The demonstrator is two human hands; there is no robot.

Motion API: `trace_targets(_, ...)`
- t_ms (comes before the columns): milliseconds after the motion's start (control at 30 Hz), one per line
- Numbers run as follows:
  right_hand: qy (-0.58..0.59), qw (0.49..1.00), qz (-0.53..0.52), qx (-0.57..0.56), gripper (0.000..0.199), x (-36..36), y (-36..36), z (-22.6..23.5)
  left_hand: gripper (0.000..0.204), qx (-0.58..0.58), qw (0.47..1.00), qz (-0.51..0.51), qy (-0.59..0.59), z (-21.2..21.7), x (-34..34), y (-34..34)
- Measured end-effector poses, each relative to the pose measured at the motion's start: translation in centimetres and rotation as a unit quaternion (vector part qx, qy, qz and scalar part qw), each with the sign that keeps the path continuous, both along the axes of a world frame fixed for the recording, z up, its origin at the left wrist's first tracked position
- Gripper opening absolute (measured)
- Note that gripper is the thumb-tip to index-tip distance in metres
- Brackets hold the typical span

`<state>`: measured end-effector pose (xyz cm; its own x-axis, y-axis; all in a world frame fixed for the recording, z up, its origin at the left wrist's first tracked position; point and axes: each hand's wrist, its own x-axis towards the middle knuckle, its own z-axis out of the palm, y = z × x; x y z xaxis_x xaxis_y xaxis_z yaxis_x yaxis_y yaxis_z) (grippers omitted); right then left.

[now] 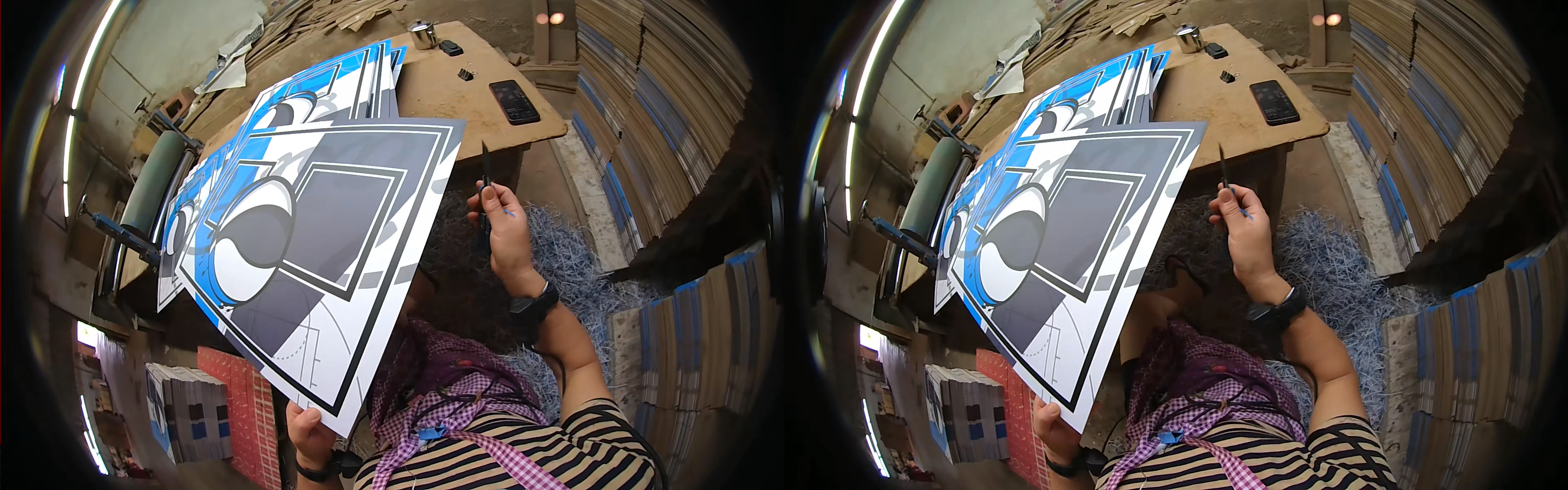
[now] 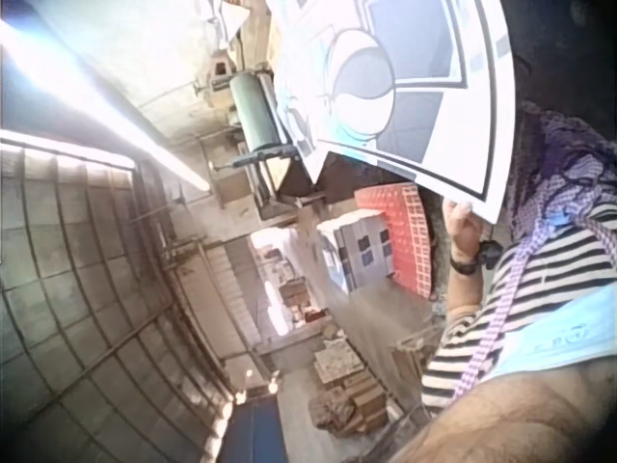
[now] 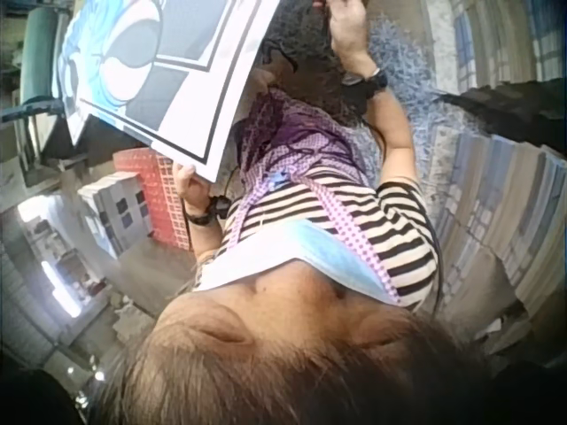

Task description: Using a small hand-held blade to cut along the edges of printed paper sheets on a workshop table.

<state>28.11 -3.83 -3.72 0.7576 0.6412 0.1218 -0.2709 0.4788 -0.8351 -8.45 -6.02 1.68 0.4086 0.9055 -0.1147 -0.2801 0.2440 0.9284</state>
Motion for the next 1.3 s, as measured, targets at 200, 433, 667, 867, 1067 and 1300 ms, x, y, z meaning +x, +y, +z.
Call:
trace_targets(200,-0.160,0.982,-0.066,-0.072,0.034,-2.3,-1.0,0.5,0.068,0.028,0.999,0.004,-0.019,0.0,1.0,-0.7)
trace_targets(433,-0.210,0.970,-0.043,-0.111,0.036,-4.7,-2.7,0.8,0.068,0.065,0.998,0.009,0.023,-0.7,2.2,-0.8)
trace_targets(667,-0.183,0.976,-0.010,-0.118,0.036,-5.1,-2.4,0.5,0.065,0.038,0.999,-0.011,-0.003,-0.7,2.3,-0.6)
trace_targets(867,-0.198,0.971,-0.027,-0.130,0.034,-4.6,-2.1,0.6,0.068,0.032,0.999,0.000,0.021,-0.9,2.2,-0.6)
trace_targets(1067,-0.223,0.963,-0.048,-0.144,0.033,-3.7,-1.7,1.0,0.066,0.033,0.999,0.006,0.026,-0.7,2.5,-0.7)
trace_targets(1300,-0.189,0.974,-0.055,-0.112,0.033,-2.0,0.1,0.2,0.065,0.034,0.999,0.008,0.029,-0.7,2.4,-0.7)
